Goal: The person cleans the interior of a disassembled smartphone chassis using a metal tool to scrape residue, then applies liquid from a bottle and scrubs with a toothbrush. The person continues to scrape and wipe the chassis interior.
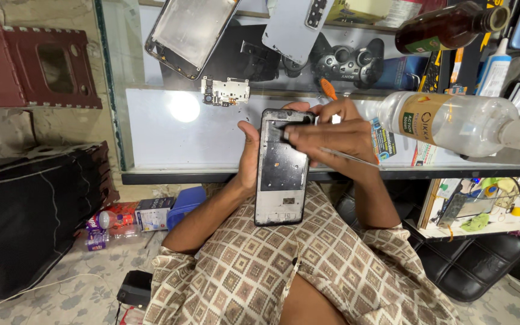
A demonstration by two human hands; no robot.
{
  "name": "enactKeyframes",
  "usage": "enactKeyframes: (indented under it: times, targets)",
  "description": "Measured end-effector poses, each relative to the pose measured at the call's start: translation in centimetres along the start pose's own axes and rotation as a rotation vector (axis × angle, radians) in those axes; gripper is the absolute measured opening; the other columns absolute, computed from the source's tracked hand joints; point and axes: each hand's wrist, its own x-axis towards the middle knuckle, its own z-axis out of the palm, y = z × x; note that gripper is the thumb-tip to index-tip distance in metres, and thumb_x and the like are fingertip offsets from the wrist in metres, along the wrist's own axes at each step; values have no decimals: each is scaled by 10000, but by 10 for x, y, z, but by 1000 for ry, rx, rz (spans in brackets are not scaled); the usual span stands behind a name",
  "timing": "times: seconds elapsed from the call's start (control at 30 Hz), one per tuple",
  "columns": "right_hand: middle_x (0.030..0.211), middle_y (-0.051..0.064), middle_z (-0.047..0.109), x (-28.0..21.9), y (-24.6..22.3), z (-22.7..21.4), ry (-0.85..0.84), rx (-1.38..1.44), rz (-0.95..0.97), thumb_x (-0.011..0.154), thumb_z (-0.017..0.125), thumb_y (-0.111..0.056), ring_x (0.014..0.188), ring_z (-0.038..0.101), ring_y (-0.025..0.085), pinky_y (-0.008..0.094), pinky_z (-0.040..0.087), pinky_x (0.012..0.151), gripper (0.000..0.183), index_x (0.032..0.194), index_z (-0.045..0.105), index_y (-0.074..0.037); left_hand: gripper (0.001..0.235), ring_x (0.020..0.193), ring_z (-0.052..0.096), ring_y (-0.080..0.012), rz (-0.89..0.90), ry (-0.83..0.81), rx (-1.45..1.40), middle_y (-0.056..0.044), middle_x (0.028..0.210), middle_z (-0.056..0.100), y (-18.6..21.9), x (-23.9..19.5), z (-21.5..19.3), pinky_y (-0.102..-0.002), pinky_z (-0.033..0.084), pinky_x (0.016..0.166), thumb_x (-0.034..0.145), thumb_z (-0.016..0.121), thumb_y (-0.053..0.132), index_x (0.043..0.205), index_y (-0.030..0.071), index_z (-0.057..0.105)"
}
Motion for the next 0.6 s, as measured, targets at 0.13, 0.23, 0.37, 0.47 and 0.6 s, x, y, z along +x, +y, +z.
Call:
enactKeyframes:
  times: [0.13, 0.23, 0.37, 0.47, 0.6]
  targets:
    - [1091, -2, 794, 0, 4, -1, -19, -13, 41, 829, 837, -161, 904, 512, 137, 287, 450, 903, 258, 1086, 806, -158, 1057, 1192, 643, -269, 7, -10, 45, -182, 1456, 495, -2, -3, -8, -409, 594, 1000, 914, 246, 846, 1595, 41, 306]
    - [1085, 6, 797, 0, 6, -4, -35, -30, -26, 788, 846, -190, 879, 565, 113, 295, 390, 863, 244, 1030, 817, -182, 1001, 1210, 619, -287, 30, -80, -28, -208, 1363, 508, -3, 0, -10, -410, 577, 1005, 1002, 221, 857, 1567, 38, 328]
    - [1067, -21, 786, -2, 5, -2, -95, 63, -45, 817, 845, -214, 878, 493, 146, 304, 409, 913, 264, 1068, 800, -147, 1077, 1400, 527, -297, -5, 25, 85, -210, 1564, 440, -1, 1, -9, -427, 503, 1183, 873, 221, 878, 1558, 53, 322]
    - [1075, -24, 787, -5, 1, 0, -54, 57, -29, 838, 844, -207, 879, 521, 124, 307, 401, 910, 201, 1032, 809, -164, 1078, 1389, 523, -288, -1, 21, 94, -219, 1562, 434, 0, 1, -4, -430, 502, 1159, 903, 221, 878, 1592, 55, 313]
    - [1028, -40, 794, -6, 0, -1, -103, 49, -113, 809, 842, -210, 818, 537, 123, 327, 385, 892, 167, 969, 822, -167, 1071, 1442, 515, -271, -5, -7, 38, -204, 1619, 406, 4, 5, 3, -410, 482, 1212, 870, 238, 863, 1574, 59, 308]
